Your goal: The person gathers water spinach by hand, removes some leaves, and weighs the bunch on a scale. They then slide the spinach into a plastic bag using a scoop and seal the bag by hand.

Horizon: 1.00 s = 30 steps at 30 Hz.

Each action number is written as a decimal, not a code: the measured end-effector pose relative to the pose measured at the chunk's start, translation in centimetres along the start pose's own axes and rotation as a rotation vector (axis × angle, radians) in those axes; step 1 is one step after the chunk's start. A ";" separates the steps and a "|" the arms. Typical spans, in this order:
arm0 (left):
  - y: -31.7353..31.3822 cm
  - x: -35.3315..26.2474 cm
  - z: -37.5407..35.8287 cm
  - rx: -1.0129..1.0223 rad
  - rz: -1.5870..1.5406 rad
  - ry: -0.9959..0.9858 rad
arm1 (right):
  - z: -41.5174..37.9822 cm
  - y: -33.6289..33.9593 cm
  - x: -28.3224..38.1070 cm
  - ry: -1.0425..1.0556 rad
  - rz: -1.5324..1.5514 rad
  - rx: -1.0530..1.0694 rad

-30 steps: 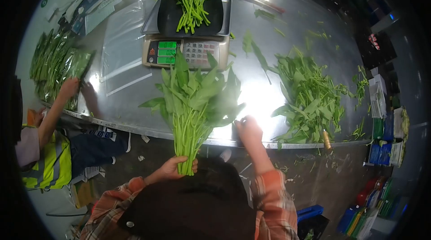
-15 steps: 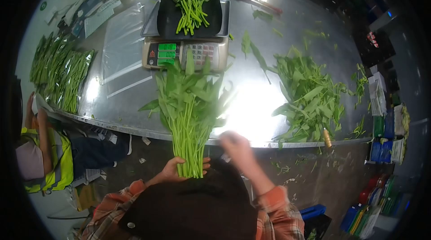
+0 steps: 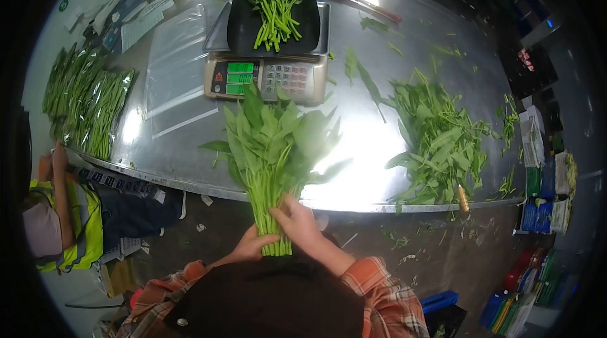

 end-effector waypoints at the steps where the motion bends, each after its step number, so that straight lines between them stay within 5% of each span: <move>1: 0.1 0.2 0.0 0.020 0.050 0.021 | -0.4 -0.1 1.3 0.119 -0.244 -0.039; 3: 0.5 0.6 0.0 0.073 0.201 0.078 | -1.4 -1.0 3.9 0.332 -0.611 -0.083; 7: 0.0 -0.6 0.0 0.094 0.397 0.035 | -2.2 -2.7 4.0 0.434 -0.767 -0.015; 10: -0.4 -1.1 -0.2 0.115 0.348 0.063 | -2.3 0.4 2.1 0.177 -0.224 0.027; 12: 0.5 1.2 -0.1 0.055 -0.105 0.091 | -5.1 6.8 1.9 -0.137 0.108 -0.254; 14: 0.0 0.8 -0.2 0.071 -0.139 0.118 | -8.2 15.8 4.9 0.274 0.138 -0.517; 15: 0.2 1.0 -0.2 0.065 -0.152 0.118 | -9.1 19.4 4.3 0.524 0.770 -0.497; 16: 0.4 1.1 -0.4 0.059 -0.162 0.119 | -10.4 20.6 5.7 0.518 0.874 -0.698; 17: 0.7 1.3 -0.5 -0.009 -0.162 0.127 | -10.6 21.0 6.2 0.506 0.183 -0.587; 19: 0.5 -0.2 0.0 -0.088 0.069 0.013 | -8.8 16.9 1.5 0.080 -0.253 -0.315; 20: 0.4 -0.9 -0.1 -0.129 0.182 -0.041 | -7.8 12.4 -2.3 -0.292 -0.004 -0.187; 22: 0.2 -1.0 -0.3 -0.131 0.143 0.005 | -5.5 4.2 -4.1 -0.412 0.218 0.149; 24: 0.8 -0.2 -0.8 -0.110 0.017 0.069 | -3.3 0.3 -5.9 -0.277 0.141 0.199; 27: 2.8 1.1 -2.4 -0.152 -0.192 0.172 | -3.6 -1.5 -7.7 -0.352 0.492 0.209; 30: 3.4 -1.3 -3.3 -0.335 -0.010 -0.083 | -4.0 -0.9 -8.3 -0.293 0.552 0.126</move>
Point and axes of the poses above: each hand's wrist, its own z-axis towards the middle knuckle, its own y-axis out of the back of the hand, x = y × z, the point moved 9 cm from there along z, towards the middle knuckle, and after that the axes turned 15 degrees about x, right-handed, at the moved point
